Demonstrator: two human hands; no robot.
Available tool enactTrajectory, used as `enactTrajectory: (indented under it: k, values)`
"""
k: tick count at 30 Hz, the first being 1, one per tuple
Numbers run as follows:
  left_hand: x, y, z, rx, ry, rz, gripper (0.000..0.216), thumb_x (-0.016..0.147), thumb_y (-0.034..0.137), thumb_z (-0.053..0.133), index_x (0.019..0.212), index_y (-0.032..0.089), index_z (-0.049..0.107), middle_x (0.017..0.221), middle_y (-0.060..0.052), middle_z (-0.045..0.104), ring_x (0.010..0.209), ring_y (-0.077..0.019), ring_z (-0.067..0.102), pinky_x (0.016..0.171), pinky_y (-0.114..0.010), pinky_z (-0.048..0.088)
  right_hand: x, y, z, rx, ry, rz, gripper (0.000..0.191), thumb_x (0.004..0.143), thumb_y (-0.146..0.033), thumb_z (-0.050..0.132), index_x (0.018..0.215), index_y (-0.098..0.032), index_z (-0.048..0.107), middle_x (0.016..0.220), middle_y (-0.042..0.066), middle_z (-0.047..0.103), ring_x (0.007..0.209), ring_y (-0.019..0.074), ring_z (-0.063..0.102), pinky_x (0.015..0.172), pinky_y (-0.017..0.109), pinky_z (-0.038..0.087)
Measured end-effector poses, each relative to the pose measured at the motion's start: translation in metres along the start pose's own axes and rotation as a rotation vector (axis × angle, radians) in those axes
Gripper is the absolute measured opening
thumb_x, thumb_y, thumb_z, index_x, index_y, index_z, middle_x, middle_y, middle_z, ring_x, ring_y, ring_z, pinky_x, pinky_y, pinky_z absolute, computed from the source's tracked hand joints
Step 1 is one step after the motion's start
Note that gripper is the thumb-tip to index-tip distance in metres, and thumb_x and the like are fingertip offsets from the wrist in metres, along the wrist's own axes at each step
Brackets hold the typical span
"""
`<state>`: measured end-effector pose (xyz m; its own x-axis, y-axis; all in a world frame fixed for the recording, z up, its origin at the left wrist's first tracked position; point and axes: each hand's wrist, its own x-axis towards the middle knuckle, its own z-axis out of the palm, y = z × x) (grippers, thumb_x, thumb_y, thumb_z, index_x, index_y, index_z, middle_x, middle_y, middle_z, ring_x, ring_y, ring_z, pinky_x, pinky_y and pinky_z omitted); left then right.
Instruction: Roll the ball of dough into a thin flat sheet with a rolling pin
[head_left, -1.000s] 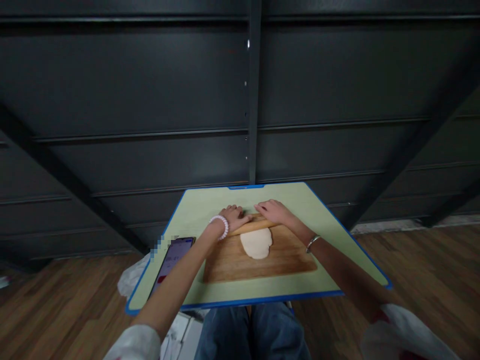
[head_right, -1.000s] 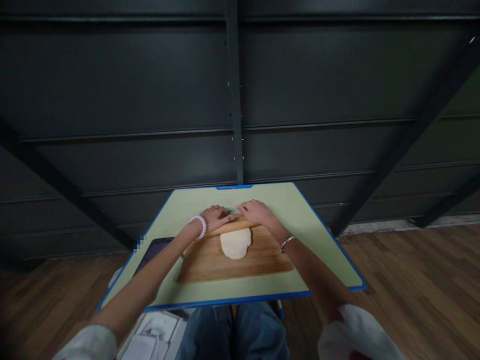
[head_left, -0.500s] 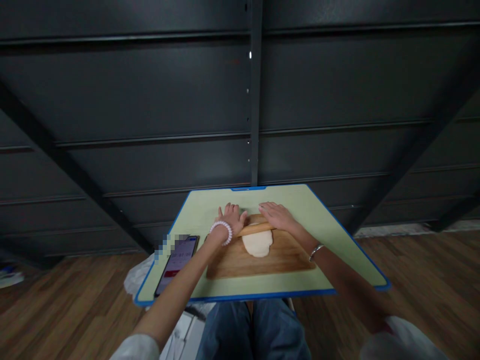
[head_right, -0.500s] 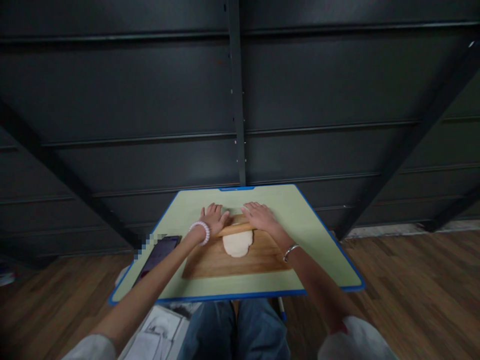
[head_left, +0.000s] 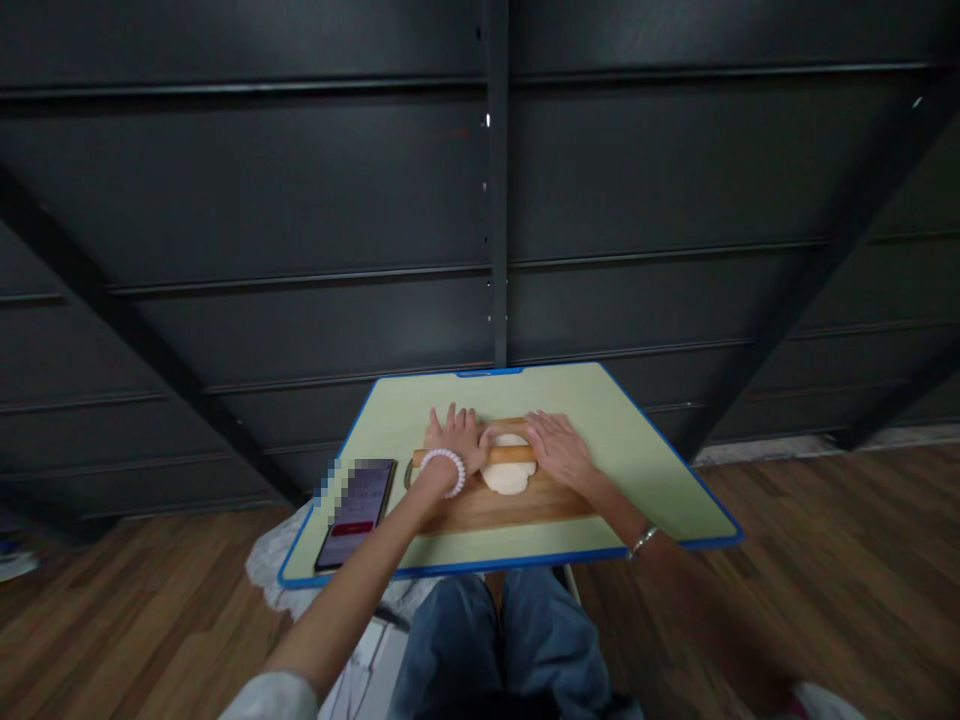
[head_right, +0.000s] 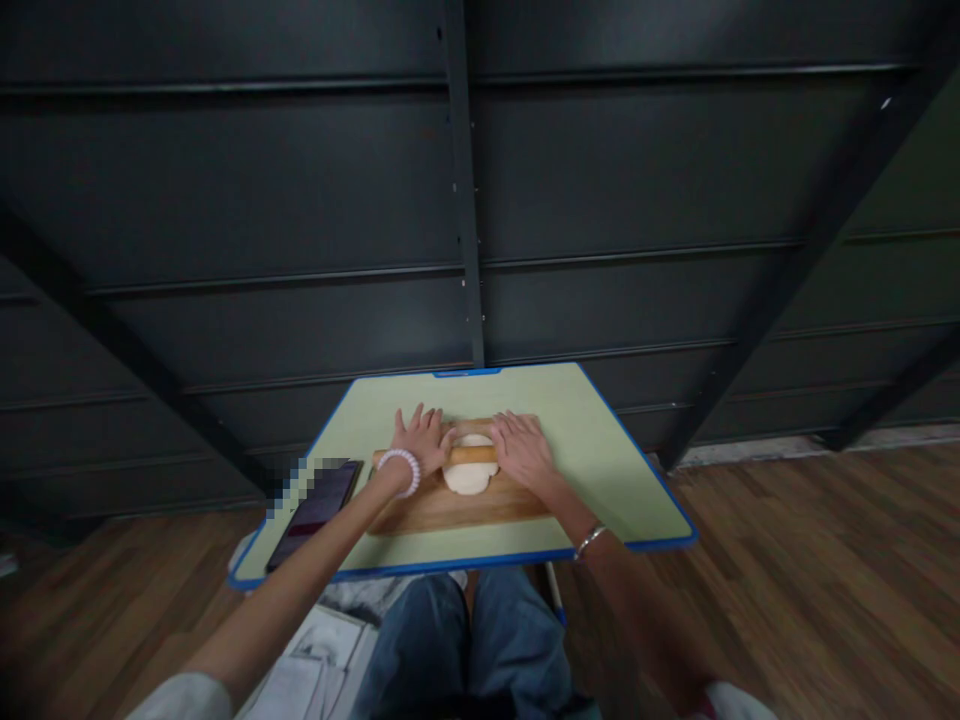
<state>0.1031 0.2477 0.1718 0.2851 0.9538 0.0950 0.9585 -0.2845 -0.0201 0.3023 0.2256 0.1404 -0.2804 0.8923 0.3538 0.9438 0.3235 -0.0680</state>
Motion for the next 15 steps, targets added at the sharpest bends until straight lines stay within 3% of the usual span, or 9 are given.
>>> enactTrajectory:
  k: [8,15]
  values:
    - [-0.035,0.006,0.010,0.042,0.259,0.106,0.053,0.092,0.039,0.024,0.128,0.010,0.049,0.132,-0.013,0.051,0.134,-0.0287,0.028,0.112,-0.053,0.001,-0.042,-0.011,-0.005,0.063,0.064,-0.032,0.048,0.095,-0.028,0.023,0.135,-0.010,0.042,0.139,0.011,0.044,0.132,0.0196,0.034,0.110,0.038,0.027]
    - [-0.068,0.005,0.013,0.030,0.264,0.161,0.052,0.093,0.042,0.023,0.131,0.015,0.047,0.140,-0.010,0.043,0.134,-0.0288,0.028,0.111,-0.051,0.013,-0.080,-0.027,-0.016,0.040,0.073,-0.069,0.050,0.093,-0.026,0.029,0.138,-0.006,0.037,0.144,0.014,0.036,0.134,0.0213,0.029,0.111,0.040,0.024]
